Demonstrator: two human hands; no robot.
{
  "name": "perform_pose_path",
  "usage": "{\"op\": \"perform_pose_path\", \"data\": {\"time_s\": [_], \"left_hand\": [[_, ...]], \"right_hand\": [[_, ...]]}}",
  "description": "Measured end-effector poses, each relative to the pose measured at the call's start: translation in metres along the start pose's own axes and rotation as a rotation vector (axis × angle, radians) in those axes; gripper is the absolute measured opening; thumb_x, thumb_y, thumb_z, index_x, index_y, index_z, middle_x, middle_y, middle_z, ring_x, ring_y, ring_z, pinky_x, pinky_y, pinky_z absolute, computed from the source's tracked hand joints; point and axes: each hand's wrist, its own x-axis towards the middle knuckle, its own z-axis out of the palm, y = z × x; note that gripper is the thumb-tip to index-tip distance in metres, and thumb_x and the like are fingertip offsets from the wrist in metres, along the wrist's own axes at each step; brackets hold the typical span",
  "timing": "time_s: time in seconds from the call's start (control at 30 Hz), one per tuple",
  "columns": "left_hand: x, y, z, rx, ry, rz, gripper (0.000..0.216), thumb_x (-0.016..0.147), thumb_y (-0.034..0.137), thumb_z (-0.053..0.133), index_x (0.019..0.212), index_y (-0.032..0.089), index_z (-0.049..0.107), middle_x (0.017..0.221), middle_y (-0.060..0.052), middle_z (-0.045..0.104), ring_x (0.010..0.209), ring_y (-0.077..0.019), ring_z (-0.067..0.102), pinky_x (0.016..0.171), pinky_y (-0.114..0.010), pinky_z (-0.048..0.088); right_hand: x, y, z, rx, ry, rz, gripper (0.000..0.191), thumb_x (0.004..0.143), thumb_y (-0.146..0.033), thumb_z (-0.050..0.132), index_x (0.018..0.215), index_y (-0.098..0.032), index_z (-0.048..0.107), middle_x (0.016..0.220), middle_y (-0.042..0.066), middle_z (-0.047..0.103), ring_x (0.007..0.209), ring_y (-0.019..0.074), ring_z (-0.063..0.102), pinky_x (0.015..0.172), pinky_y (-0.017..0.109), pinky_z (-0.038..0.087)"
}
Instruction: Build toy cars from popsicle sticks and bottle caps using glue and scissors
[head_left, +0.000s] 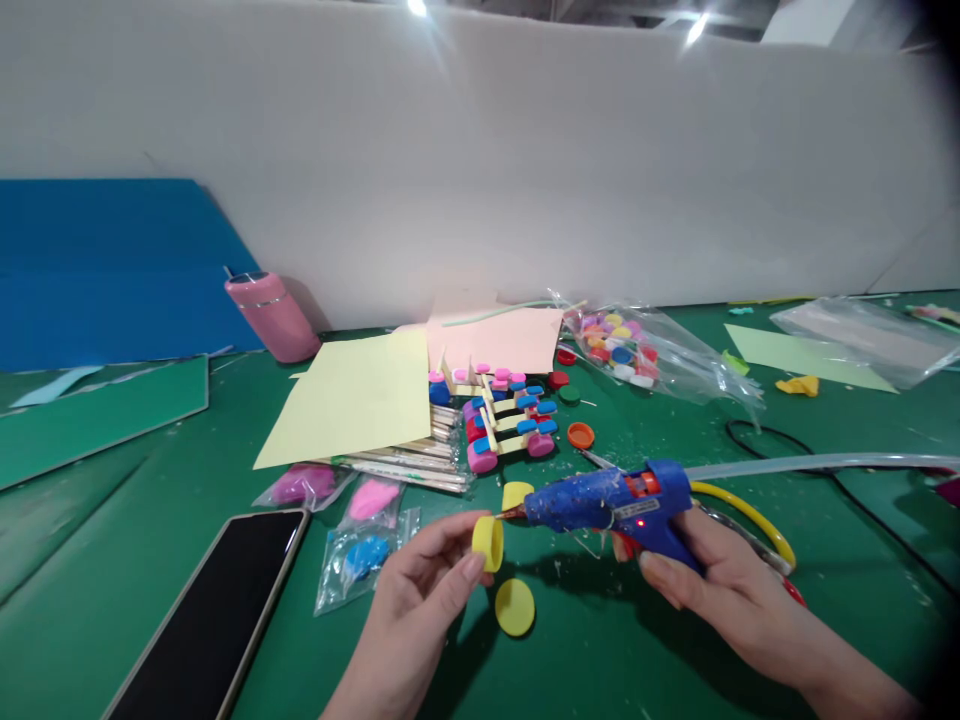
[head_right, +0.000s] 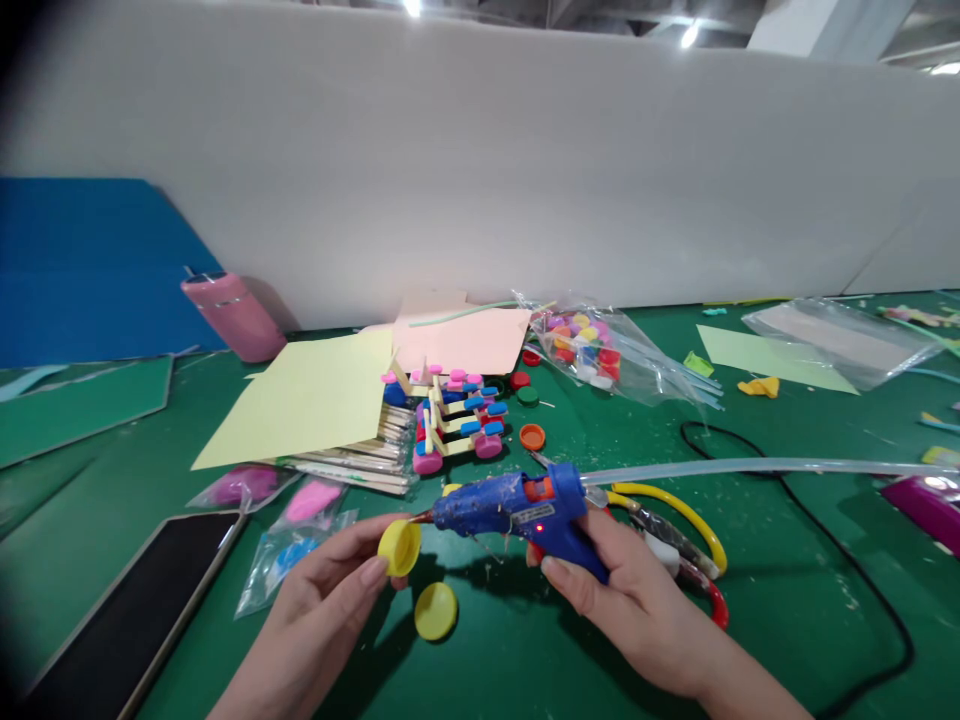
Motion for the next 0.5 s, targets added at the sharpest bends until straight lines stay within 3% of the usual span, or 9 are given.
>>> {"op": "perform_pose_path", "data": {"time_s": [0.3,0.5], "left_hand": [[0.0005,-0.0009,0.0005,-0.013,0.034,-0.027,0.025,0.062,0.027,0.072,0.085,0.019,0.07,0.079,-0.005,0.067,0.071,-0.0149,0.056,0.063,-0.022,0.046],[-0.0009,0.0017,0.0006,-0.02,0.014,-0.018,0.023,0.063,0.026,0.07,0.085,0.019,0.07,0.077,-0.005,0.066,0.07,-0.0148,0.055,0.064,-0.022,0.045]], "right_hand": [[0.0009,0.0068,-0.0002,0.05,-0.05,-0.003,0.023,0.084,-0.04,0.047,0.097,-0.023,0.054,0.075,0.0,0.054,0.058,0.0118,0.046,0.052,0.021,0.041],[0.0014,-0.0007,-0.0004,0.015,0.011,0.007,0.024,0.083,-0.041,0.048,0.095,-0.022,0.056,0.074,0.001,0.055,0.058,0.0129,0.048,0.053,0.022,0.042]]}}
